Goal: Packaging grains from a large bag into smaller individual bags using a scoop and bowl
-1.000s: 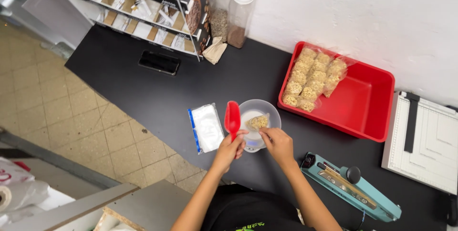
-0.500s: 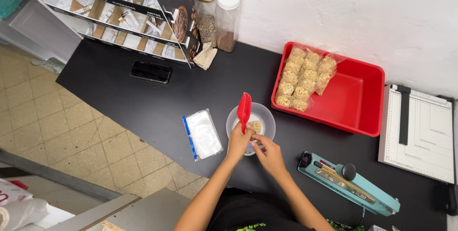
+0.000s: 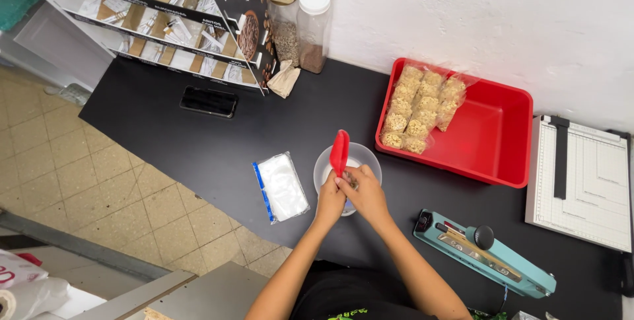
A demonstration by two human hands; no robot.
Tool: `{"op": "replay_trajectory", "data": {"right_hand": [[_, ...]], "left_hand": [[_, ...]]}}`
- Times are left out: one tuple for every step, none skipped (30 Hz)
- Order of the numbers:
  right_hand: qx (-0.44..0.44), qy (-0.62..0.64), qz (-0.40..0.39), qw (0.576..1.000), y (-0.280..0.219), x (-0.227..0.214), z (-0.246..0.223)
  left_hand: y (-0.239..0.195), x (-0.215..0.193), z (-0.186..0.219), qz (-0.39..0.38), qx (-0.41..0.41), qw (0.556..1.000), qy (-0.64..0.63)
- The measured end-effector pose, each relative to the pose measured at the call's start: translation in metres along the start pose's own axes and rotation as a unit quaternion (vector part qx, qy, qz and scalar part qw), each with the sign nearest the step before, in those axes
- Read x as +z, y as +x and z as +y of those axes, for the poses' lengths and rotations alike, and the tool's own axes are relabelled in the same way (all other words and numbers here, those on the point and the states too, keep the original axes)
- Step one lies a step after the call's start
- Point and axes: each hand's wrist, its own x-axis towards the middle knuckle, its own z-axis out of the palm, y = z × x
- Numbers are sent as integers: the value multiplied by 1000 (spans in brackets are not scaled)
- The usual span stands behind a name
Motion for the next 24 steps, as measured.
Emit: {"op": "replay_trajectory", "data": {"right_hand": [[-1,-1,-3,1000,5,6,9],[-5,32,9,999,9,12,18],[-10,66,23,998,16,18,27],[-11,65,22,998,18,21,27],[-15,105,51,993,17,24,29],[-18,145,80,986,16,27,31],[-19,145,81,986,13,28,30],[-42,161,109,980,10,28,28],[-64,177,137,973,4,29,27],[-63,177,138,973,0,23,25],[-98,245,160,951,-3,17,23],[-132,312,182,923,-6,11,20],[-133,311,182,923,-12,0,26],[-149,311,188,920,-17,-11,32],[-165,309,193,916,-24,-22,38],[-166,308,193,917,-29,-38,40],[-166,203,189,946,-33,-53,42],[-165,95,183,964,-37,-69,44],[-166,93,182,965,-42,-79,39],[-153,21,150,977,-47,-89,33],[-138,-50,116,982,-54,-97,29],[-138,-51,114,983,-57,-102,20],[-107,-102,85,985,-62,-106,11],[-75,-152,56,984,-67,-111,3]], "left_hand": [[-2,-1,2,2,-2,1000,-2],[-4,-1,4,3,8,1000,3],[-4,-2,7,3,20,1000,9],[4,1,-4,4,20,1000,8],[8,5,-17,-5,24,1000,-5],[13,10,-29,-13,28,999,-18],[12,8,-27,-13,28,999,-19],[11,6,-25,-15,35,999,-14],[8,5,-22,-17,42,999,-8],[11,6,-27,-19,41,999,-8],[16,8,-31,-18,41,999,-30],[20,10,-35,-16,41,998,-52],[20,8,-32,-16,42,998,-53],[20,5,-29,-12,31,997,-75],[19,3,-26,-7,19,995,-98],[17,0,-22,-7,19,995,-100],[14,-3,-17,-9,14,995,-101],[12,-7,-13,-11,10,995,-102],[11,-8,-10,-10,10,994,-105],[9,-8,-7,-8,11,996,-88],[6,-9,-5,-7,11,997,-70],[7,-9,-5,-6,10,997,-71],[6,-9,-7,-6,16,999,-46],[5,-8,-9,-6,22,1000,-21]]}}
